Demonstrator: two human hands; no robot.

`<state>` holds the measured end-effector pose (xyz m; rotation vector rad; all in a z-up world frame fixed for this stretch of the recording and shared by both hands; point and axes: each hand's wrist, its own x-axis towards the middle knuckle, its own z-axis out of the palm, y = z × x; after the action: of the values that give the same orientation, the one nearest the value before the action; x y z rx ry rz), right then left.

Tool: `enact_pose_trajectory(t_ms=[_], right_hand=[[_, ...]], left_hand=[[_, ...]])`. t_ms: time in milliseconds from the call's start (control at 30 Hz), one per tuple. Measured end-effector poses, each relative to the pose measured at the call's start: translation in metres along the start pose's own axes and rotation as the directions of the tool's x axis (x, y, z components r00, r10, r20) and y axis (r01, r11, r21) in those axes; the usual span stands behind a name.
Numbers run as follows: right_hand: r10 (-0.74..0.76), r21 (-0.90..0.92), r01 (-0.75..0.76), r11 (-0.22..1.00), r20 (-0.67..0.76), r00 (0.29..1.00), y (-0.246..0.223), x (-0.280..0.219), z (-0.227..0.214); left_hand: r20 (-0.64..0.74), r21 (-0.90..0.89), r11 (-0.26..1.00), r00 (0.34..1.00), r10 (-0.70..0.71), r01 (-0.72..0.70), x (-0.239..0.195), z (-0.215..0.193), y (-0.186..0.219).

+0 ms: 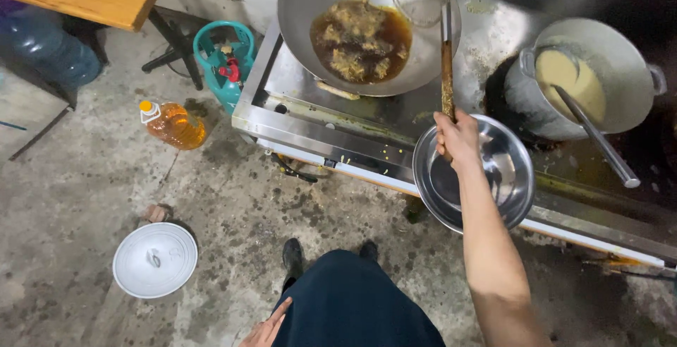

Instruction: Frying pieces of meat in a large wok using a spider strainer and metal bowl.

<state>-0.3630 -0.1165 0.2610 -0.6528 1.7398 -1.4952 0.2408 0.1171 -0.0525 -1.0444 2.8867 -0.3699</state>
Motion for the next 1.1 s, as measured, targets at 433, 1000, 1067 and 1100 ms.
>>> enact_pose_trajectory(t_ms=[433,1000,1067,1100], right_hand=[[0.120,0.197,-0.188,0.962,0.313,0.942,-0.024,-0.040,-0.029],[0.068,-0.118,-0.051,0.992,0.146,0.987,-0.074,-0.131,-0.058],[0.095,-0.130,-0.075,0.989,0.156,0.983,-0.067,-0.137,-0.073],[0.124,-0.144,-0.101,0.984,0.162,0.979,-0.063,-0.140,-0.081]], left_hand=[[-0.093,-0.650,0.759,0.995,-0.033,-0.035,0.009,-0.033,-0.010],[0.062,-0.110,0.978,0.980,0.187,-0.179,0.015,-0.047,-0.022],[0.046,-0.365,0.918,0.982,0.183,-0.154,0.008,-0.032,-0.024],[0.030,-0.598,0.792,0.984,0.177,-0.124,0.004,-0.024,-0.023]])
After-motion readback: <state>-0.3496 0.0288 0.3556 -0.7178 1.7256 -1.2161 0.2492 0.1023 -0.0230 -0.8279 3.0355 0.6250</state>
